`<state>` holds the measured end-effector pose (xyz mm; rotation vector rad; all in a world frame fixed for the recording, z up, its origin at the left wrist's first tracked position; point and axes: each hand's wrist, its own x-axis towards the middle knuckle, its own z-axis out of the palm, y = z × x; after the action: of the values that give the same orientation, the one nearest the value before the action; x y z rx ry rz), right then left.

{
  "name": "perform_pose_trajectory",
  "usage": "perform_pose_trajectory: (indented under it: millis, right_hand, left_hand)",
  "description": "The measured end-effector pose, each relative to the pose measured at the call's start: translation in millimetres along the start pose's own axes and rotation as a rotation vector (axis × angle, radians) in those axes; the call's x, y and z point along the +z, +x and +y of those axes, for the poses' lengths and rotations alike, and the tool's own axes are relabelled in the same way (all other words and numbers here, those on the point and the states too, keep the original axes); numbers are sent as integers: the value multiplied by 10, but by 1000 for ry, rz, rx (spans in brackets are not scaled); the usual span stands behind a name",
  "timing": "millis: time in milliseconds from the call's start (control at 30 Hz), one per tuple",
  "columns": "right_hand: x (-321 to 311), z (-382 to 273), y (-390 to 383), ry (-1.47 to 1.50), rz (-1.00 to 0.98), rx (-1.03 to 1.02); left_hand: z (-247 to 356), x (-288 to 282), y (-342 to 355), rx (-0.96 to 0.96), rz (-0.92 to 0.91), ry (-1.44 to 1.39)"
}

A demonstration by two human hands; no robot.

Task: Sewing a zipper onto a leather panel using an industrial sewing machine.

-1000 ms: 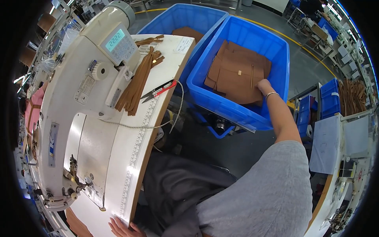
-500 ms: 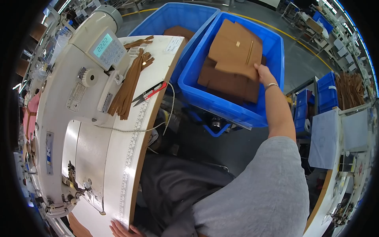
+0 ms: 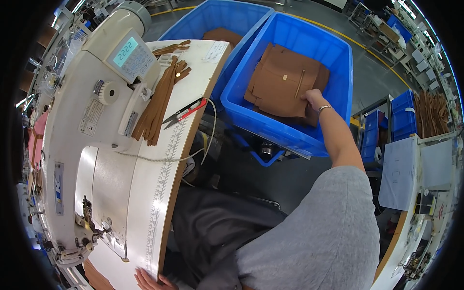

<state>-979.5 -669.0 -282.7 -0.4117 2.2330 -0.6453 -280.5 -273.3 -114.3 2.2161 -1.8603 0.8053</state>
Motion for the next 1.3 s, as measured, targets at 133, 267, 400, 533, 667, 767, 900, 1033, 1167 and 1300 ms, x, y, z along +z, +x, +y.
perform_pose_trajectory:
  millis: [133,267,400,533,667,767,900,1033,1167,1300]
  right_hand:
    - [-257,-129,-137,320,-26,-275]
    - [-562,-58,-199,436,-60,-300]
    - [-530,40,-200,-129,61,-269]
    - [-203,80,-443,-904,215,-410]
    - [-41,61,-862,-1315,-196,-608]
    - [-93,-20,-1001,-1194,-358,-297]
    - [-58,45,-973,-896,-484,-100]
    - [1,-190,-1022,-1041,-202,-483]
    - [128,-929,-1582,-626,387,-1267]
    - [627,-1695,-2507,-376,288,-1779]
  left_hand:
    - [-13,-4,-10,-5,-14,6]
    - [-8,5,-9,0,1,-10]
    - [11,-3,-4,-18,3,-10]
    - [11,-16,-4,-35,8,0]
    - [-7,15,-24,-22,39,-10]
    - [-29,46,-37,-9,63,9]
    - [-43,65,-31,17,101,23]
    - [-58,31,-37,-16,60,19]
    - [-101,32,-44,31,22,36]
    - [-101,75,-91,-15,7,11]
